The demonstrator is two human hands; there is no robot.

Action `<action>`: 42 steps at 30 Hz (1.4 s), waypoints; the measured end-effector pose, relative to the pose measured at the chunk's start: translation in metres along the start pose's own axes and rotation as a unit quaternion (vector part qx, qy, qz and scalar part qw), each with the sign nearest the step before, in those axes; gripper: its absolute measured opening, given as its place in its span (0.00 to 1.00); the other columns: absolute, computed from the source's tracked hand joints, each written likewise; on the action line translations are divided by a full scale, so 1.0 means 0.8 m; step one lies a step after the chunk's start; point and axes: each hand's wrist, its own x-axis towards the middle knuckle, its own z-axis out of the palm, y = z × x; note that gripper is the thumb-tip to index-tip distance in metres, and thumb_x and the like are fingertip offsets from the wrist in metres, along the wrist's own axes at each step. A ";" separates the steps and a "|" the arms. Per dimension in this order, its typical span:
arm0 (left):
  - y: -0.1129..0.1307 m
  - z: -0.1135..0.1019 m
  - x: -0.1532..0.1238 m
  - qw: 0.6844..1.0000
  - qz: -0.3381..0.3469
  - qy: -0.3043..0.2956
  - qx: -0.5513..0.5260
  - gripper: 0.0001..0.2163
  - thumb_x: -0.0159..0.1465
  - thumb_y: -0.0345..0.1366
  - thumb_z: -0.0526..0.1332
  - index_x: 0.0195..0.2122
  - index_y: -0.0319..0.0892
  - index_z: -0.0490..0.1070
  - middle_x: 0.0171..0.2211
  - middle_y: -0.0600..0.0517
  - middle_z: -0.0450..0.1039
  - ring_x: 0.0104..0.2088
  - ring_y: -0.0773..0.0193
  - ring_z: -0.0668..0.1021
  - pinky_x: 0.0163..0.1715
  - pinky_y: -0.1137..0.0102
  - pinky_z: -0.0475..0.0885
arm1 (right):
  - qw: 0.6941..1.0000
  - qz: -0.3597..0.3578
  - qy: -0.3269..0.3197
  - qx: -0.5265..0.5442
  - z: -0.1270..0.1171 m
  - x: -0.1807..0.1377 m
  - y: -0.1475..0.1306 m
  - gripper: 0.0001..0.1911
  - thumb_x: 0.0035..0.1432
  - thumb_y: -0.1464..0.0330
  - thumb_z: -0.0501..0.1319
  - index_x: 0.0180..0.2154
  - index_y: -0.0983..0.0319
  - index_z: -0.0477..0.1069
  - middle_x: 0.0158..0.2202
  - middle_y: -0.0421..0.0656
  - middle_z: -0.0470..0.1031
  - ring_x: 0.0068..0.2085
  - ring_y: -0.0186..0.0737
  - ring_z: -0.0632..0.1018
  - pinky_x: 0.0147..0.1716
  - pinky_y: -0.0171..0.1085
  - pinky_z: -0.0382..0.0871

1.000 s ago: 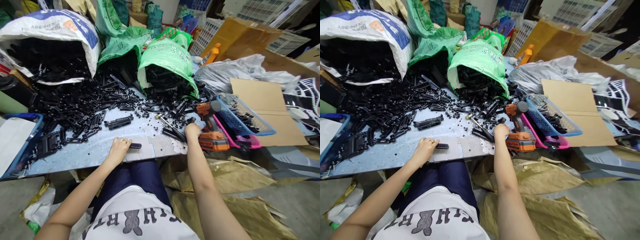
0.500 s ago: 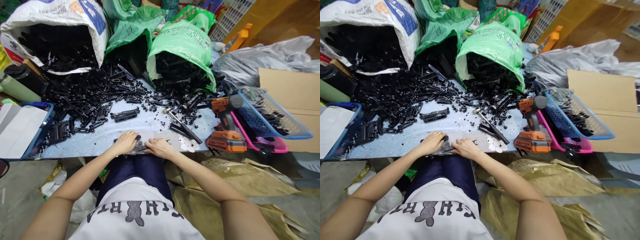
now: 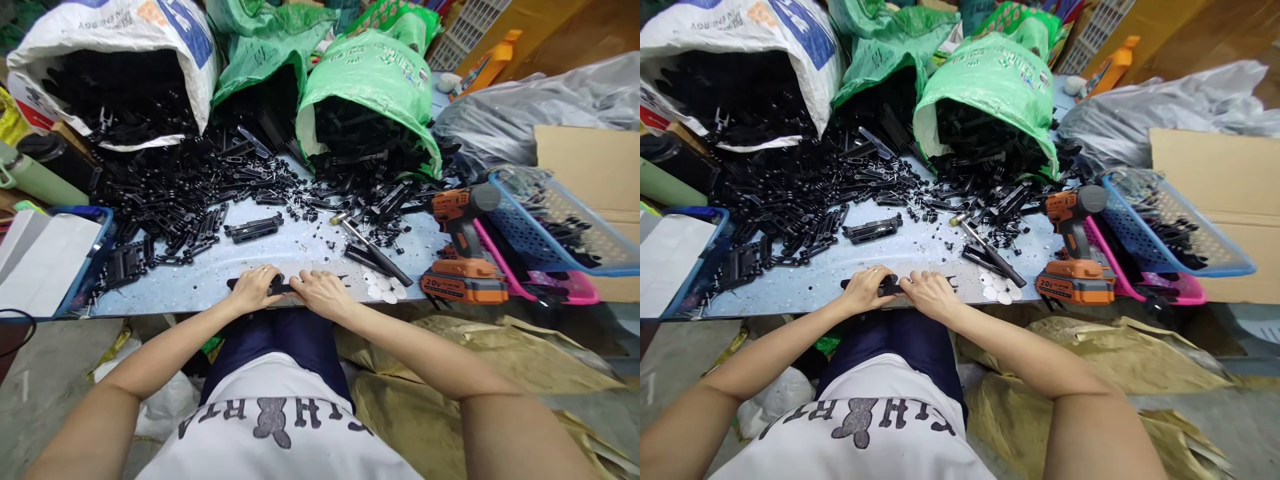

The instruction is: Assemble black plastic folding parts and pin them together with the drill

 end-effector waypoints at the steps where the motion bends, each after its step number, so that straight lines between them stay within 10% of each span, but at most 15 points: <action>1: -0.001 0.002 -0.001 1.000 0.002 0.009 0.003 0.19 0.59 0.51 0.56 0.43 0.42 0.62 0.38 0.48 0.70 0.39 0.57 0.74 0.35 0.66 0.67 | 1.000 -0.006 -0.001 -0.002 -0.003 0.001 0.002 0.20 0.66 0.57 0.38 0.43 0.60 0.62 0.36 0.46 0.70 0.33 0.41 0.74 0.26 0.35 0.54; 9: -0.003 0.002 0.010 0.999 0.007 -0.035 0.000 0.27 0.56 0.59 0.55 0.47 0.42 0.63 0.42 0.47 0.71 0.42 0.56 0.74 0.38 0.65 0.68 | 0.997 -0.070 0.013 0.036 0.012 0.011 0.041 0.21 0.65 0.55 0.43 0.41 0.62 0.66 0.35 0.45 0.70 0.34 0.39 0.72 0.27 0.35 0.53; 16: -0.018 0.001 0.167 0.991 -0.061 -0.026 0.116 0.11 0.65 0.32 0.50 0.46 0.37 0.67 0.45 0.42 0.70 0.49 0.54 0.68 0.45 0.62 0.63 | 0.986 -0.084 0.097 0.111 0.076 0.004 0.061 0.23 0.62 0.51 0.47 0.36 0.63 0.69 0.35 0.45 0.70 0.39 0.39 0.69 0.37 0.37 0.57; 22: -0.019 0.019 0.244 0.986 -0.101 -0.034 0.125 0.10 0.61 0.21 0.51 0.35 0.31 0.72 0.37 0.39 0.72 0.43 0.55 0.72 0.40 0.64 0.65 | 0.984 0.047 0.117 0.125 0.062 0.025 0.091 0.17 0.66 0.60 0.46 0.41 0.63 0.68 0.38 0.47 0.70 0.41 0.41 0.68 0.39 0.37 0.58; 27: -0.014 -0.005 0.193 0.987 -0.103 0.005 0.125 0.10 0.65 0.26 0.50 0.41 0.35 0.70 0.40 0.42 0.70 0.42 0.58 0.73 0.41 0.66 0.66 | 0.971 0.200 0.095 0.086 0.050 0.097 0.154 0.14 0.65 0.69 0.45 0.45 0.65 0.66 0.44 0.50 0.69 0.46 0.44 0.66 0.42 0.38 0.59; 33: -0.042 -0.059 0.049 0.987 -0.100 0.106 0.068 0.09 0.66 0.31 0.50 0.40 0.38 0.69 0.37 0.46 0.69 0.38 0.60 0.72 0.41 0.66 0.68 | 0.968 0.216 0.069 0.110 0.061 0.145 0.165 0.12 0.63 0.70 0.49 0.44 0.66 0.67 0.44 0.51 0.69 0.46 0.44 0.68 0.41 0.36 0.61; 42: -0.042 -0.064 -0.034 0.993 -0.070 0.020 0.096 0.10 0.64 0.27 0.50 0.36 0.39 0.71 0.32 0.47 0.68 0.35 0.60 0.72 0.36 0.66 0.69 | 0.965 0.194 0.089 0.150 0.047 0.118 0.152 0.17 0.64 0.67 0.48 0.50 0.66 0.66 0.46 0.49 0.72 0.47 0.43 0.72 0.45 0.36 0.62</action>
